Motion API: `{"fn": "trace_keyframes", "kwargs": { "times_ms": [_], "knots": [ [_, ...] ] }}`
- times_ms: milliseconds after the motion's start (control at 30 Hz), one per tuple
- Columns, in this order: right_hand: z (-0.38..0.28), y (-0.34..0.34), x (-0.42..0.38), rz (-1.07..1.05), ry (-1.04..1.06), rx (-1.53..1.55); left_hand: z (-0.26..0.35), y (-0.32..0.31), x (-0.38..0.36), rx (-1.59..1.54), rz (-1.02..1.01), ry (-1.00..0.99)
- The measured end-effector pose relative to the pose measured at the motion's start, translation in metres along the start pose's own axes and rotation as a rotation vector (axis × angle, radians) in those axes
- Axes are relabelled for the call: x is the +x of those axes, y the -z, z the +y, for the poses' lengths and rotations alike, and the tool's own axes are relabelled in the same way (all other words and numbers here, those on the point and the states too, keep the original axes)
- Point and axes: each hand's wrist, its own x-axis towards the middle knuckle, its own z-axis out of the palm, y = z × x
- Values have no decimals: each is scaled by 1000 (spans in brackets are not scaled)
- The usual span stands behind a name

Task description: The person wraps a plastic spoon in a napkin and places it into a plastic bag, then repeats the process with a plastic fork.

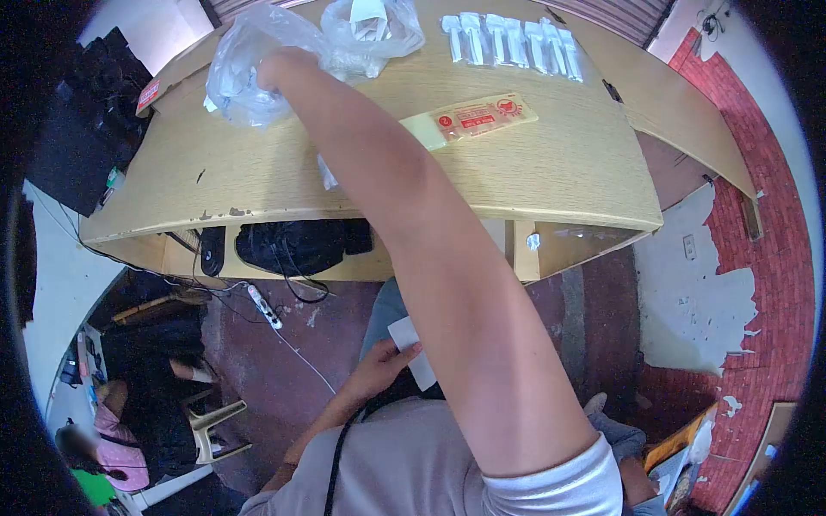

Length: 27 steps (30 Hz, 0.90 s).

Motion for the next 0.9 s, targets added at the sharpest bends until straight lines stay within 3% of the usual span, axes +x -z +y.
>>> {"fn": "trace_keyframes", "kwargs": {
  "times_ms": [200, 267, 400, 500, 567, 700, 900],
  "knots": [
    [0, 3, -3, -35, -21, 60, 3, 2, -2, 0, 20, -15],
    [-2, 0, 10, -225, -84, -14, 3, 3, -2, 24, 20, -15],
    [-1, 0, 6, -217, -103, 69, 6, 5, -1, -21, 39, -30],
    [-1, 0, 0, -149, -33, 75, 2, 7, 0, -38, 60, -29],
    [-2, 0, -6, 13, 33, -66, 1, 6, 1, -40, 67, -24],
    [-5, 9, -21, 19, 14, -91, 6, 4, -2, -82, 10, -18],
    [-10, 16, -41, 197, 97, -153, 7, 7, 0, -32, 24, -30]
  ]
}}
